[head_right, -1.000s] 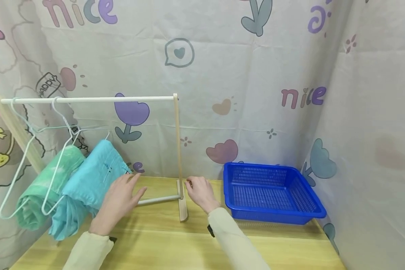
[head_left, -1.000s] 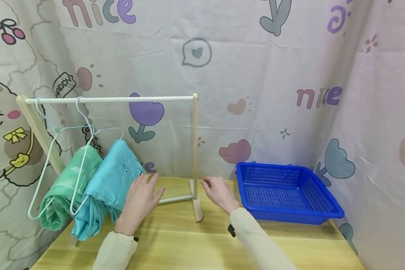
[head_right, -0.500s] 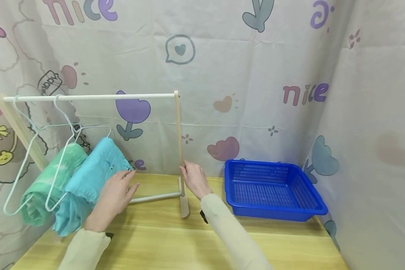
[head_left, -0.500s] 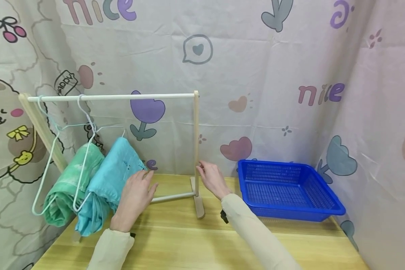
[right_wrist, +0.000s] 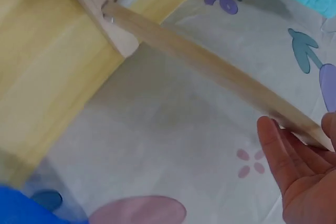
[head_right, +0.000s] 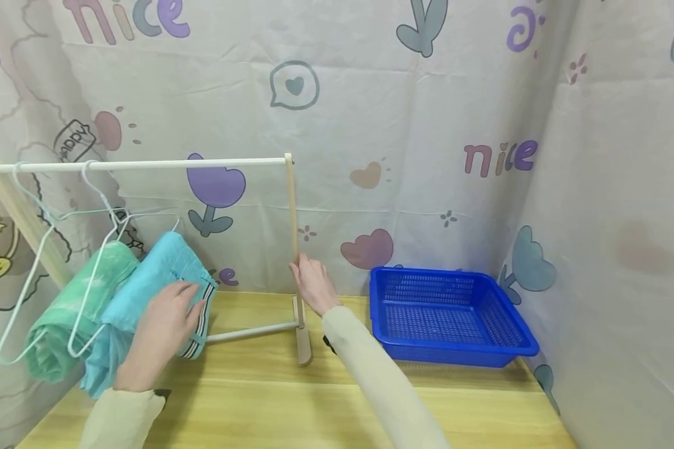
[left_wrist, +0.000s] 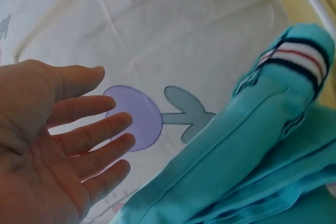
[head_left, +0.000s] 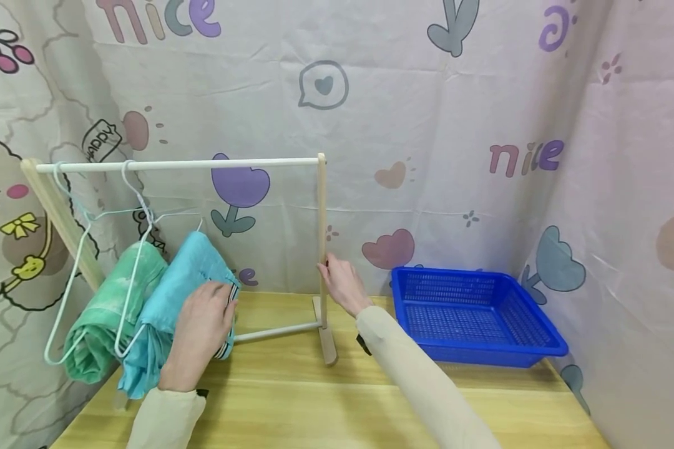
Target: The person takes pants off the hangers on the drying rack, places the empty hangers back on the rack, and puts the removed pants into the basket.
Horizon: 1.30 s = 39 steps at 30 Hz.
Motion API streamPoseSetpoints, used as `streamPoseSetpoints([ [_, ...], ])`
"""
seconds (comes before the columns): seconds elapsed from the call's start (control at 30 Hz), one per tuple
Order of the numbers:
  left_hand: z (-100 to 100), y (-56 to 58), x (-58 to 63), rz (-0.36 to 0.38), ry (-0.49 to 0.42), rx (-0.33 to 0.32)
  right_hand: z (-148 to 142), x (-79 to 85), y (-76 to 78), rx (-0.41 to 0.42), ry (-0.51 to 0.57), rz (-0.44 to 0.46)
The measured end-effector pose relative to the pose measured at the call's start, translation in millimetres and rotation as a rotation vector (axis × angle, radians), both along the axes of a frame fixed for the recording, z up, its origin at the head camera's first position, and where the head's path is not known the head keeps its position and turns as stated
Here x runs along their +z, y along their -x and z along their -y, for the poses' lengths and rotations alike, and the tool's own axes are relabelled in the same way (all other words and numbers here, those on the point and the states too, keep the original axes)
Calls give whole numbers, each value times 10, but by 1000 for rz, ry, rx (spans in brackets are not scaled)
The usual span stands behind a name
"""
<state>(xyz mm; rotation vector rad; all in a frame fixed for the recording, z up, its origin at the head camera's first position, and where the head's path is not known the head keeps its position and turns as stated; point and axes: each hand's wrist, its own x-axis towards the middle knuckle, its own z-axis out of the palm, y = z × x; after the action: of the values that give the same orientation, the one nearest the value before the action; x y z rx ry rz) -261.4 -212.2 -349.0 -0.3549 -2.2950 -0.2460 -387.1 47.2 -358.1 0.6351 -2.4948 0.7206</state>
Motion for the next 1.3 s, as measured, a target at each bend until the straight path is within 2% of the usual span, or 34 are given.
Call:
streamPoseSetpoints([
  [0.23,39,-103,132,-28,6,-11,0,168,106,47,-36,-60],
  [0.37,85,-160,179,-60,4,-9,32,248,116,70,0,-34],
  [0.5,120,-221,240,-82,-18,-1,67,293,90,53,16,12],
  [0.77,129,-378,424,-175,-107,44,71,321,88,35,29,53],
  [0.93,178,-443,499,-201,-177,114,66,315,88,27,39,54],
  [1.07,246,-528,532,-133,-237,187,80,308,72,19,38,42],
  [1.17,283,-622,575,-32,-287,239,90,301,62,22,29,53],
  [1.3,311,-664,632,93,-328,256,87,311,68,4,27,43],
])
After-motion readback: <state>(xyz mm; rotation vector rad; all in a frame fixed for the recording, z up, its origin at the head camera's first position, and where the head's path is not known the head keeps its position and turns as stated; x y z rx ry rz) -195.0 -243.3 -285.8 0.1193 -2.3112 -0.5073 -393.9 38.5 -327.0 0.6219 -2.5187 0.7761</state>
